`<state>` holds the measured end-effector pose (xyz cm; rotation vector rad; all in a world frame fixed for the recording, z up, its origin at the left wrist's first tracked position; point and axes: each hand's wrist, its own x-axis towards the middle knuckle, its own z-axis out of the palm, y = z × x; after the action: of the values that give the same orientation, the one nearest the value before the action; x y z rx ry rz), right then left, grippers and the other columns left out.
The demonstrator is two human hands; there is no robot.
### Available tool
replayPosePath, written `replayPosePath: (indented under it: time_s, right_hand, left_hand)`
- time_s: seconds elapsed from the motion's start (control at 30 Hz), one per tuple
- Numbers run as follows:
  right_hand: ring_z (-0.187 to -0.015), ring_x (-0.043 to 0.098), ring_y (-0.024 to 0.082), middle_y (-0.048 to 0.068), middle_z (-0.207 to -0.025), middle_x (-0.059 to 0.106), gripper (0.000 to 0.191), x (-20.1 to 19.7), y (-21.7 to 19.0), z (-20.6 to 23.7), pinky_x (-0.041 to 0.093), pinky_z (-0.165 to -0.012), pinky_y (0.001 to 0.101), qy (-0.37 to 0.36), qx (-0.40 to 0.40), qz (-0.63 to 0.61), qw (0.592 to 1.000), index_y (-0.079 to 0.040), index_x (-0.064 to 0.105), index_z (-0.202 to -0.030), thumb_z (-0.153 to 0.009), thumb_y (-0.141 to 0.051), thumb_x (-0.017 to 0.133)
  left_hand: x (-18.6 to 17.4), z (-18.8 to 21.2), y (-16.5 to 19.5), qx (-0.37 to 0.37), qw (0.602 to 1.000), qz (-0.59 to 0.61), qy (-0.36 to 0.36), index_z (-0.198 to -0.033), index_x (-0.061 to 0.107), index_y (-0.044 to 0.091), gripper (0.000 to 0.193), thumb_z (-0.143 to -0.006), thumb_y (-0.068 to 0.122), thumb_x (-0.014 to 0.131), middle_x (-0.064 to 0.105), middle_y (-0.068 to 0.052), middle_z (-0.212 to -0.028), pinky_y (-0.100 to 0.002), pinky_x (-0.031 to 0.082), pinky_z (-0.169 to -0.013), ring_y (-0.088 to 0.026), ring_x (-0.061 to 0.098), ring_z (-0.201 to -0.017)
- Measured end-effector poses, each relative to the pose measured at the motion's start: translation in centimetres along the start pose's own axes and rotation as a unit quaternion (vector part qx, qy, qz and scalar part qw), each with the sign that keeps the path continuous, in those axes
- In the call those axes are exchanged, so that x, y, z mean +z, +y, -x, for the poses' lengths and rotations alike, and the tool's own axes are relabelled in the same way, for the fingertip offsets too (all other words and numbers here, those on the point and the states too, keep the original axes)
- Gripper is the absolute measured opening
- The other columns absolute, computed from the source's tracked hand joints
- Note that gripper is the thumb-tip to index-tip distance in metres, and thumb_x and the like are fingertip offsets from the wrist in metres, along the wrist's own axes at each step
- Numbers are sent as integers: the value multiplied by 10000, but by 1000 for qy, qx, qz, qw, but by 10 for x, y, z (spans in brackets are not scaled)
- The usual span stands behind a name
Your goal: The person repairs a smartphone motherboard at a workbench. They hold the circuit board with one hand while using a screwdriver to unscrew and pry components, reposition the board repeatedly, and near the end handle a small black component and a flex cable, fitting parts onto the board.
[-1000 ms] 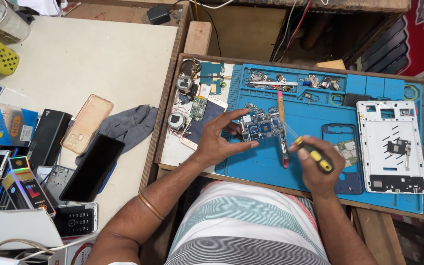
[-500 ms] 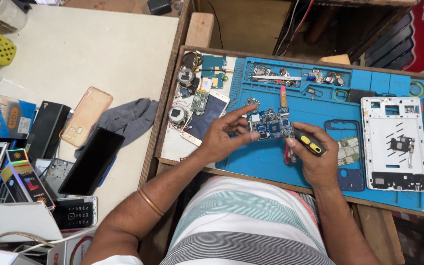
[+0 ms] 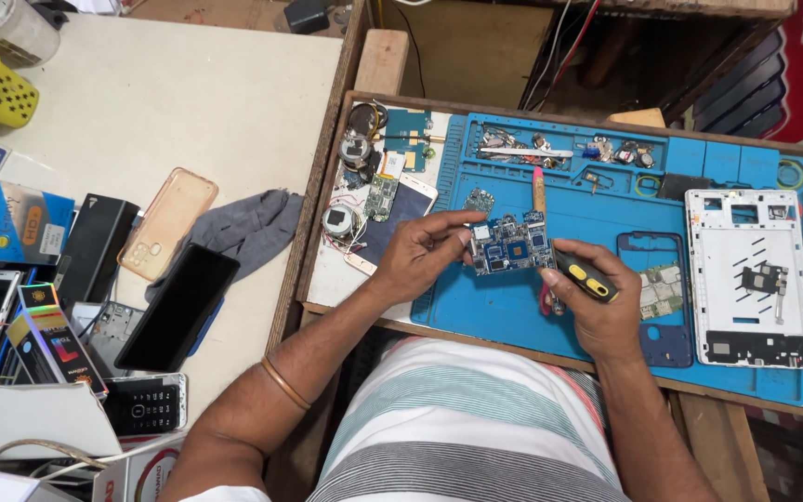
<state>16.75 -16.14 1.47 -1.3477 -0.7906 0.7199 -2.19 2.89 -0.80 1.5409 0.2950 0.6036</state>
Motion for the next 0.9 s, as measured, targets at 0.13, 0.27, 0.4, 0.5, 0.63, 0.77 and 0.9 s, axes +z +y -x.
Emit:
replayPosePath:
  time_s: [0.13,0.27,0.4,0.5,0.63,0.77,0.9]
  right_hand:
    - [-802,688,100,122,-1018,747,376,0,1,0,555,-659,217,-1,4,0,1000,44,673,-1245,-882,4,765]
    - [-791,699,110,125,-1020,749,364,0,1,-1,578,-653,233,-7,3,-16,1000,45,670,-1231,-880,6,759]
    - [-762,705,124,131,-1011,750,360,0,1,-1,585,-626,247,-9,9,-35,999,45,667,-1225,-877,12,754]
    - [-775,708,123,130,-1023,748,359,0,1,-1,590,-631,248,-13,7,-46,999,44,667,-1225,-878,12,756]
    - [-820,707,116,128,-1039,747,362,0,3,-1,592,-667,244,-14,1,-33,999,42,669,-1233,-883,13,760]
    - [-830,711,113,120,-1038,750,361,-1,4,-1,598,-673,242,-14,5,-39,999,33,671,-1230,-881,5,760]
    - [-820,706,111,119,-1020,747,369,-2,4,-2,582,-668,233,-15,8,-23,1000,31,674,-1236,-880,-1,767]
  left_hand:
    - [-1,-1,-1,0,1000,-12,-3,-1354,644,25,323,-1069,162,579,750,-64,-930,-261,630,-770,-114,736,-858]
    - [-2,-2,-2,-4,1000,-11,-3,-1352,645,29,324,-1069,171,577,750,-64,-937,-272,646,-795,-110,734,-866]
    - [-2,-2,-3,-2,1000,-6,-3,-1357,638,31,329,-1071,178,572,754,-62,-950,-276,650,-810,-108,739,-878]
    - [-2,-2,-3,-9,1000,-12,-3,-1357,639,32,329,-1070,179,574,754,-63,-931,-274,640,-788,-104,734,-856]
    - [-2,-1,-5,-1,1000,8,-9,-1365,638,34,328,-1075,176,580,738,-64,-940,-279,646,-807,-100,720,-874]
    - [-3,-1,-6,-2,1000,9,-8,-1368,635,36,329,-1075,175,577,747,-66,-947,-281,646,-816,-106,724,-880]
    - [-2,-2,-6,-12,1000,15,-6,-1369,629,39,331,-1076,179,567,745,-65,-964,-284,651,-819,-109,728,-893]
